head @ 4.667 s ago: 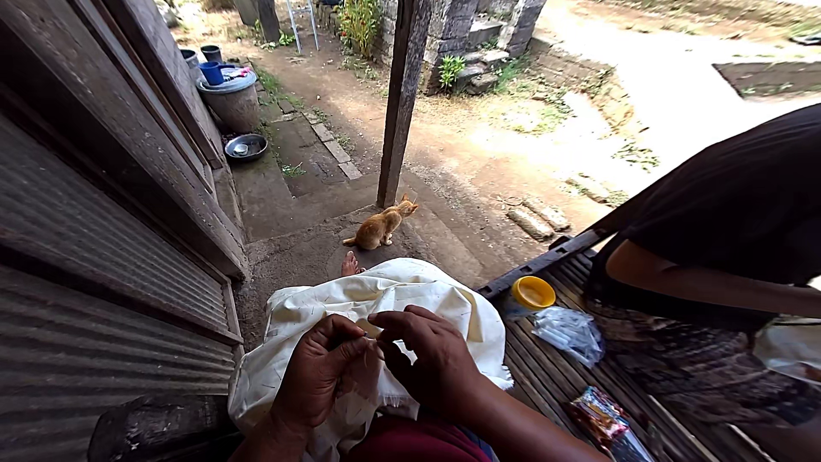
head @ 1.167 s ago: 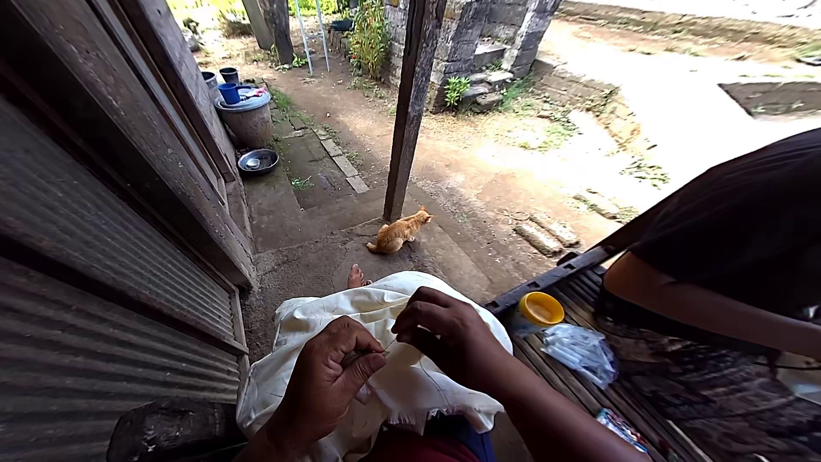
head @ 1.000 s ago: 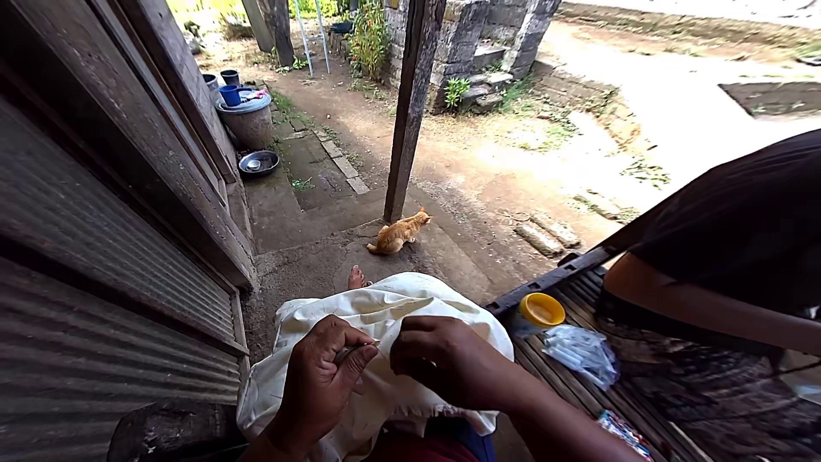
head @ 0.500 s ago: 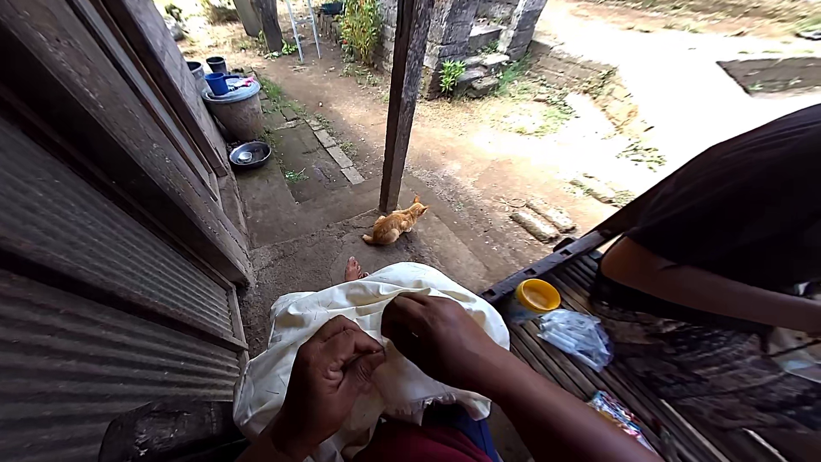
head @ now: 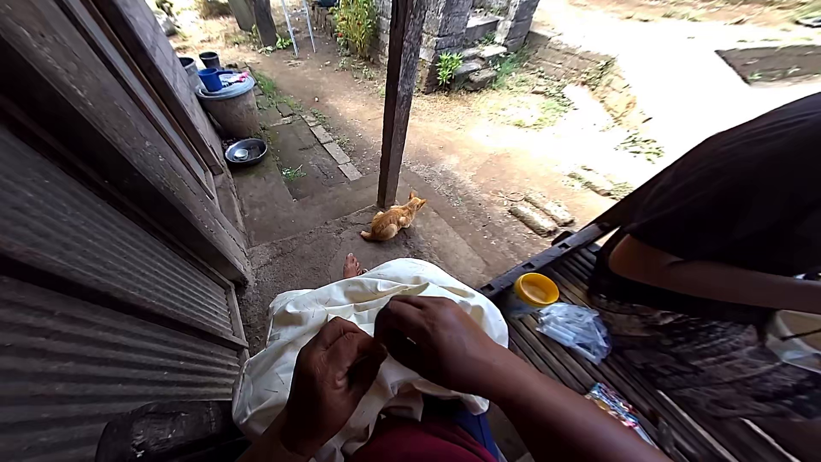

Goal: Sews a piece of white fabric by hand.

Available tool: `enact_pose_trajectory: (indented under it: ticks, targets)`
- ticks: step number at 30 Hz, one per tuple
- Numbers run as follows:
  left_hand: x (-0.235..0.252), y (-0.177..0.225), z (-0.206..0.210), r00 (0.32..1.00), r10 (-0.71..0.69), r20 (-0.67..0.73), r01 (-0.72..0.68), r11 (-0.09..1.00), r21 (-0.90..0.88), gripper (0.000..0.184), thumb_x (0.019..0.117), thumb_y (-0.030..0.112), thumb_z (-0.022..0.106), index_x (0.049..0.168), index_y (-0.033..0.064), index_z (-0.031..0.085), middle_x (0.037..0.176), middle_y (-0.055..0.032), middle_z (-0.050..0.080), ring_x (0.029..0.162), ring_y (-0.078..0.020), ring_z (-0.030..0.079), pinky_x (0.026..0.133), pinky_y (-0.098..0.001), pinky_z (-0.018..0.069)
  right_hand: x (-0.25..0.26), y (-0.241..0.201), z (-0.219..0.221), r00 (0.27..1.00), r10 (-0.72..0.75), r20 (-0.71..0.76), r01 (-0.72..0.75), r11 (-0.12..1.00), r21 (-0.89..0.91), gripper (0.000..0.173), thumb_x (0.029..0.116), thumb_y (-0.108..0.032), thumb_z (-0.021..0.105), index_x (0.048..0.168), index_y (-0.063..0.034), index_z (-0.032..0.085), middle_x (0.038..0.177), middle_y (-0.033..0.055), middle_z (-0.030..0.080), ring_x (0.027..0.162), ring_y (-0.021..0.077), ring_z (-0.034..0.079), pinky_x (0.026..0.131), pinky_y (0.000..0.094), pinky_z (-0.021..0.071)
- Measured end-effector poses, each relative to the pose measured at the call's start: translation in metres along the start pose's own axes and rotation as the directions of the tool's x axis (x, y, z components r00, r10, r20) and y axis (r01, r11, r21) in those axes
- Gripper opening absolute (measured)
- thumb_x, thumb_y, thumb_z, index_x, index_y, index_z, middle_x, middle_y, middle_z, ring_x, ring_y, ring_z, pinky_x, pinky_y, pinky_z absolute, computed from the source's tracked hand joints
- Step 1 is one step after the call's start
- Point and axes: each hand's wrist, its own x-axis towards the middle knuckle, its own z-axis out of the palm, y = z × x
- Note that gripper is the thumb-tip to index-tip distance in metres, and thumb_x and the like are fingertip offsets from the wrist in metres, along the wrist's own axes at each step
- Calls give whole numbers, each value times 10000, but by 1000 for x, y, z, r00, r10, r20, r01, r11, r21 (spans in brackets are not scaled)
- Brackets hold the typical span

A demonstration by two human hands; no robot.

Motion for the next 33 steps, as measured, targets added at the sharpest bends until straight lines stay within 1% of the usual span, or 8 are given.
enact_pose_trajectory:
  ticks: [6,10,14,18,22,26,29,33]
  targets:
    - [0,-1,-2,998,-51,-22,51,998,-29,174,957,249,705,937,76,705,919,-8,615,859,22,596,758,-90,505,-2,0,-1,988,-139,67,134,989,70,143,975,-151,596,864,-98,671,731,37,622,654,158,620,548,306,494]
    - [2,0,-3,998,-52,-45,51,998,-29,109,920,194,727,916,87,710,919,-4,634,882,6,612,776,-105,518,0,1,2,996,79,33,-76,994,-79,136,955,-167,588,872,-94,667,758,56,655,656,192,665,532,366,527]
    - [2,-1,-4,998,-63,-21,61,996,-68,180,955,262,712,938,83,708,919,4,618,867,29,595,763,-93,507,0,-3,-2,989,-131,65,126,989,80,138,977,-153,599,881,-95,679,746,42,637,667,164,632,561,311,504]
    - [2,1,-5,998,-57,-31,54,995,-90,89,926,184,725,926,95,717,941,2,647,905,-7,629,786,-132,540,1,-1,0,996,82,46,-80,995,-54,127,944,-173,601,870,-102,675,753,44,652,655,177,659,536,360,523]
    - [3,0,-6,998,-58,-13,57,994,-93,180,974,271,695,952,93,711,933,10,627,892,15,602,776,-114,512,1,-5,-2,992,-119,37,117,992,48,140,969,-151,595,862,-99,669,721,39,622,637,162,617,532,312,487]
    - [5,1,-6,998,-47,-35,44,995,-86,83,929,180,720,937,98,723,939,5,644,908,-9,623,789,-134,534,2,-3,1,996,91,12,-90,992,-89,122,925,-169,602,839,-109,663,694,29,620,586,162,616,489,343,482]
    - [4,-1,-7,998,-53,-18,51,995,-89,163,967,260,697,950,99,715,935,11,631,897,7,608,786,-124,520,1,-4,-2,993,-103,56,102,995,22,149,961,-157,601,836,-105,663,699,30,615,615,159,612,512,319,477]
    - [3,1,-6,998,-55,-19,53,994,-100,83,933,183,725,951,103,735,948,5,644,905,-5,624,784,-130,537,2,-5,2,997,82,3,-81,992,-98,128,930,-171,592,847,-103,662,708,42,627,594,176,627,491,350,488]
